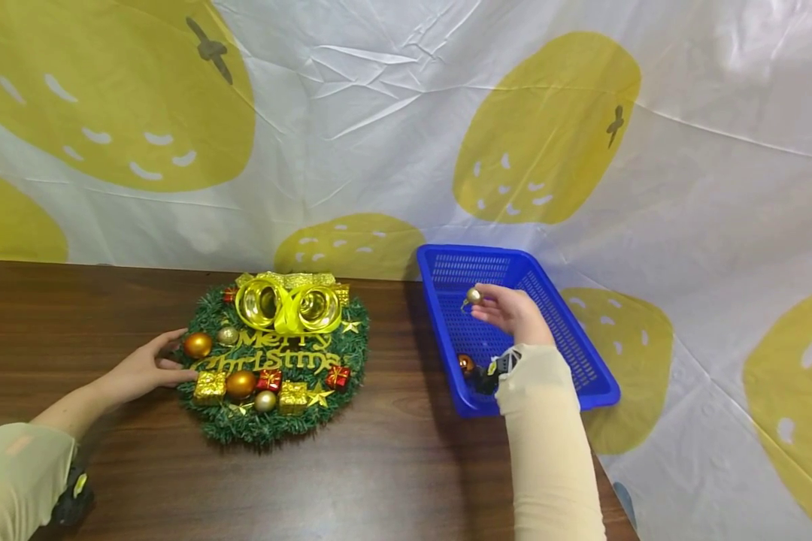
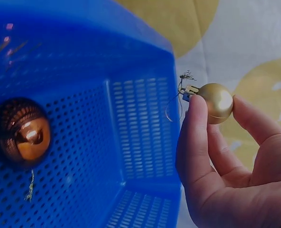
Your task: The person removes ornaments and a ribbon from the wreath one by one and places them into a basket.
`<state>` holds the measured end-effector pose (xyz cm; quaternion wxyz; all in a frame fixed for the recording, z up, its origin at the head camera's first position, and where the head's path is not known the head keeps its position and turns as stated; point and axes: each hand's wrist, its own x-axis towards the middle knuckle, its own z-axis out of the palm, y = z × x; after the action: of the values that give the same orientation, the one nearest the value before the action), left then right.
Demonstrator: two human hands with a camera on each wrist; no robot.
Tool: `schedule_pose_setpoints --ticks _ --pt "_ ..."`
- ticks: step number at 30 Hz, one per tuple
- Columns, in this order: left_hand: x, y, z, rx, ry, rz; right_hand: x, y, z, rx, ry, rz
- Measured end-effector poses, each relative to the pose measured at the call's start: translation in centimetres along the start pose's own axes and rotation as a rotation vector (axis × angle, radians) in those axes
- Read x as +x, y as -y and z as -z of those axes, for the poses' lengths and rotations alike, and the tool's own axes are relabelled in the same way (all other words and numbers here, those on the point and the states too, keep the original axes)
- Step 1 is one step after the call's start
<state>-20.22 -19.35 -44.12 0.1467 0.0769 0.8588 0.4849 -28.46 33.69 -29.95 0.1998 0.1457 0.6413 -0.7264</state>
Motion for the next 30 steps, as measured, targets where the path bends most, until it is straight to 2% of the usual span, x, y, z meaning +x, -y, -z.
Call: schedule_pose_setpoints --ticks 11,21,26,30 --pt "0.1 0.1 0.0 -0.018 -0.004 -0.014 0.3 -0.8 0.9 -0.074 -0.072 -0.067" --pt "0.2 0.2 0.0 -0.028 0.000 -0.001 -0.2 -1.2 1.3 -0.095 -0.099 -0.079" --pt "0.1 0.1 0.0 -0.021 0.001 -0.001 -0.5 -1.3 1.3 -0.126 -0.125 -0.060" --pt "0.1 0.1 0.0 -0.017 0.003 0.000 -0.5 -1.1 1.1 -0.109 -0.108 -0.026"
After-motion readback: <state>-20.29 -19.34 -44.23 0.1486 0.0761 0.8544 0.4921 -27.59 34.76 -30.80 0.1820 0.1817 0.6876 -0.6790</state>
